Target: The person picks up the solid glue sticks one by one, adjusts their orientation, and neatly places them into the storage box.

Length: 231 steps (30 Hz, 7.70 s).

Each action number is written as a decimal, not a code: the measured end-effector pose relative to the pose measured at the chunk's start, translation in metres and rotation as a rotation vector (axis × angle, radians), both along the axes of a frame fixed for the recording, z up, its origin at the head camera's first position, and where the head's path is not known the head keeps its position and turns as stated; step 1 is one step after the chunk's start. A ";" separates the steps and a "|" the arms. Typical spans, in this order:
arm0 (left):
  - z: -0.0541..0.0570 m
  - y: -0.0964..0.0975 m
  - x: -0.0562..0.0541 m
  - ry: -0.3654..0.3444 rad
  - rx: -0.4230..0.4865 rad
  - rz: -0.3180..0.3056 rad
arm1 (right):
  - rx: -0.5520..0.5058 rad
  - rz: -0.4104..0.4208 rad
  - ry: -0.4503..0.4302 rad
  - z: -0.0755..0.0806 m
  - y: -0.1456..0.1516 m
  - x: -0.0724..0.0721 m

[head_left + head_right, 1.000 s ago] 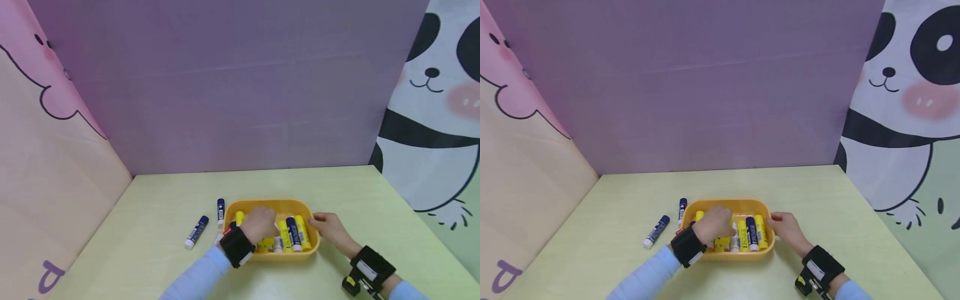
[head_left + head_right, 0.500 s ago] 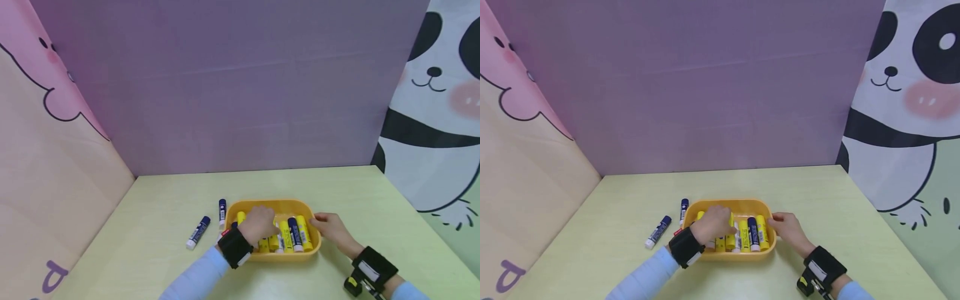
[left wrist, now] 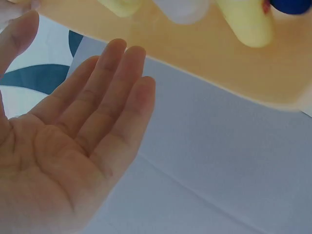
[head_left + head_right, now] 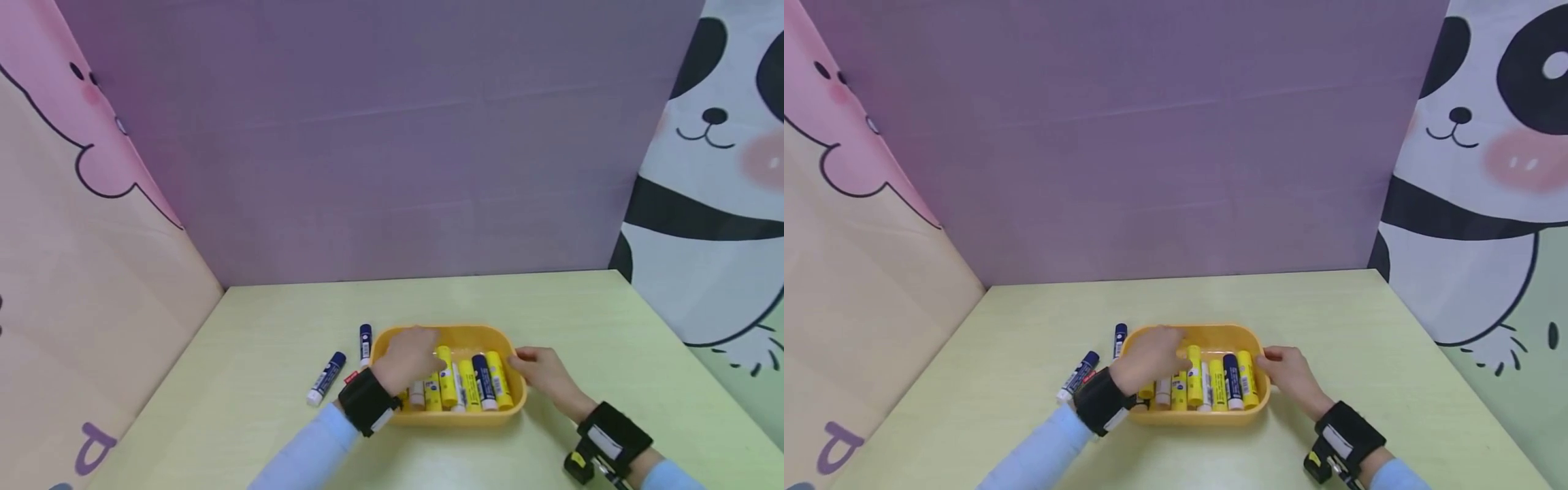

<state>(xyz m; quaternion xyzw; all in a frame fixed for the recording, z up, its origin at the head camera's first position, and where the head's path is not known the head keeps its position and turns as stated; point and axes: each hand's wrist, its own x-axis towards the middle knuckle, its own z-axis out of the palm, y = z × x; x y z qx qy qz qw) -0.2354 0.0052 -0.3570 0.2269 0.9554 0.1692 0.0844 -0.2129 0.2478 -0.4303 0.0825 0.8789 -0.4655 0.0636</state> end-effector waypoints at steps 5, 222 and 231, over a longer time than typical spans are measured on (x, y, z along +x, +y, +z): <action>0.004 -0.015 -0.003 0.022 0.004 0.026 | 0.001 -0.004 -0.011 -0.002 0.001 -0.001; -0.038 -0.102 -0.092 -0.059 0.105 0.294 | -0.005 -0.049 0.000 0.003 -0.007 -0.008; -0.051 -0.101 -0.098 -0.165 0.138 0.373 | -0.007 -0.056 -0.011 0.004 -0.008 -0.008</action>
